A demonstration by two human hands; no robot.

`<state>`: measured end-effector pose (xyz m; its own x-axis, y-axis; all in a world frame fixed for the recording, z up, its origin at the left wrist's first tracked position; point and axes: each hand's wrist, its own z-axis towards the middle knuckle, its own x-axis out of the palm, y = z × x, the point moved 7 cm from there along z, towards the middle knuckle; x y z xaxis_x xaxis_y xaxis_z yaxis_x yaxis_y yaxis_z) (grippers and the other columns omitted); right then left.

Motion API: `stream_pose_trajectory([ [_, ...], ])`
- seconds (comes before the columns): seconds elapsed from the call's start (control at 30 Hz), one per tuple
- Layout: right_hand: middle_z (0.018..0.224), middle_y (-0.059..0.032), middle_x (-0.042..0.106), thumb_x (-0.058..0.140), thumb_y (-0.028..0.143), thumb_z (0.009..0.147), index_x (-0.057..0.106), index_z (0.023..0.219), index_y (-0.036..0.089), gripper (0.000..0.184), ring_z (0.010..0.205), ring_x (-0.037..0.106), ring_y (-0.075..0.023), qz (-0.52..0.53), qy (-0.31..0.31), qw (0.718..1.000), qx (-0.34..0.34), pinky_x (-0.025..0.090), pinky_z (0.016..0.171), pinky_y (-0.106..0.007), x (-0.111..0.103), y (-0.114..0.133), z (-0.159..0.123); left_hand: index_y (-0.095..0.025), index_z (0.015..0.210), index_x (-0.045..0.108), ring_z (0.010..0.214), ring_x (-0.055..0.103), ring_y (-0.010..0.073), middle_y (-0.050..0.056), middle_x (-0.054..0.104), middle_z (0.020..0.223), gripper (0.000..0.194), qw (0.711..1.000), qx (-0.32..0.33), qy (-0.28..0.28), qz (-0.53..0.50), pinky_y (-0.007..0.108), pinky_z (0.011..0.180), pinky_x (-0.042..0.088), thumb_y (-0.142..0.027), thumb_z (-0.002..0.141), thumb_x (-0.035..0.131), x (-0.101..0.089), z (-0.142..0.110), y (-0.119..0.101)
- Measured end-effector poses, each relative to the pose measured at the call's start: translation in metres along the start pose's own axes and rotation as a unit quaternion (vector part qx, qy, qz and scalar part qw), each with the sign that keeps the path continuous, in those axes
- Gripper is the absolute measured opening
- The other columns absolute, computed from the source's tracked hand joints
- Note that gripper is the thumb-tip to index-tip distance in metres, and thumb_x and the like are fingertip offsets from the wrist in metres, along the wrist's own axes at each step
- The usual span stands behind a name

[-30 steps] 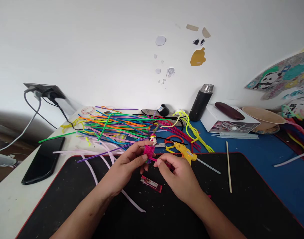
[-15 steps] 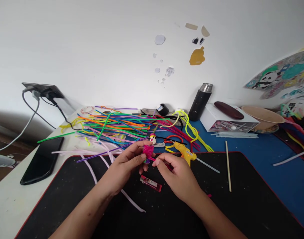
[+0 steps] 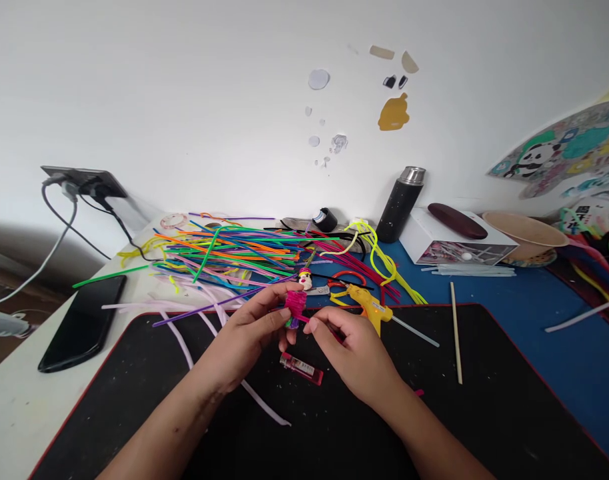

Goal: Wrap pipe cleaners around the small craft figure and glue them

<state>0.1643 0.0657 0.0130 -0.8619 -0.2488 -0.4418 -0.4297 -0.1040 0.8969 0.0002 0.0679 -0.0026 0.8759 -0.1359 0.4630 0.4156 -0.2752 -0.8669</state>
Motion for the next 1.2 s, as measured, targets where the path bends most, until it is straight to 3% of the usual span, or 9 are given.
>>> stream_pose_trajectory([
  [0.5,0.078,-0.0008,0.075,0.057,0.031,0.103,0.074,0.086,0.021,0.026,0.069,0.065,-0.0168,0.017,0.015,1.0,-0.01,0.045,0.062,-0.027,0.002,0.003,0.0,-0.021,0.12,0.081,0.065,0.067,0.0155,0.005,0.073,0.083,0.035,0.999,-0.023,0.02,-0.042,0.024,0.056,0.049,-0.023,0.086,0.083,0.001,-0.001,0.003],
  [0.87,0.084,-0.0021,0.077,0.055,0.034,0.107,0.073,0.09,0.02,0.028,0.077,0.068,-0.0182,0.044,0.037,0.998,-0.01,0.05,0.07,-0.028,0.005,0.002,0.001,-0.021,0.123,0.081,0.064,0.069,0.0158,0.005,0.072,0.081,0.037,0.995,-0.042,0.031,-0.081,0.023,0.054,0.053,-0.019,0.086,0.081,0.004,-0.001,0.006],
  [1.2,0.084,-0.0018,0.072,0.062,0.044,0.105,0.072,0.103,0.019,0.026,0.062,0.061,-0.013,0.134,0.057,0.989,0.014,0.048,0.055,-0.024,0.01,-0.007,-0.001,-0.02,0.123,0.082,0.063,0.07,0.0152,0.005,0.073,0.082,0.038,0.99,-0.062,0.048,-0.117,0.021,0.053,0.055,-0.02,0.085,0.083,0.01,-0.005,0.005],
])
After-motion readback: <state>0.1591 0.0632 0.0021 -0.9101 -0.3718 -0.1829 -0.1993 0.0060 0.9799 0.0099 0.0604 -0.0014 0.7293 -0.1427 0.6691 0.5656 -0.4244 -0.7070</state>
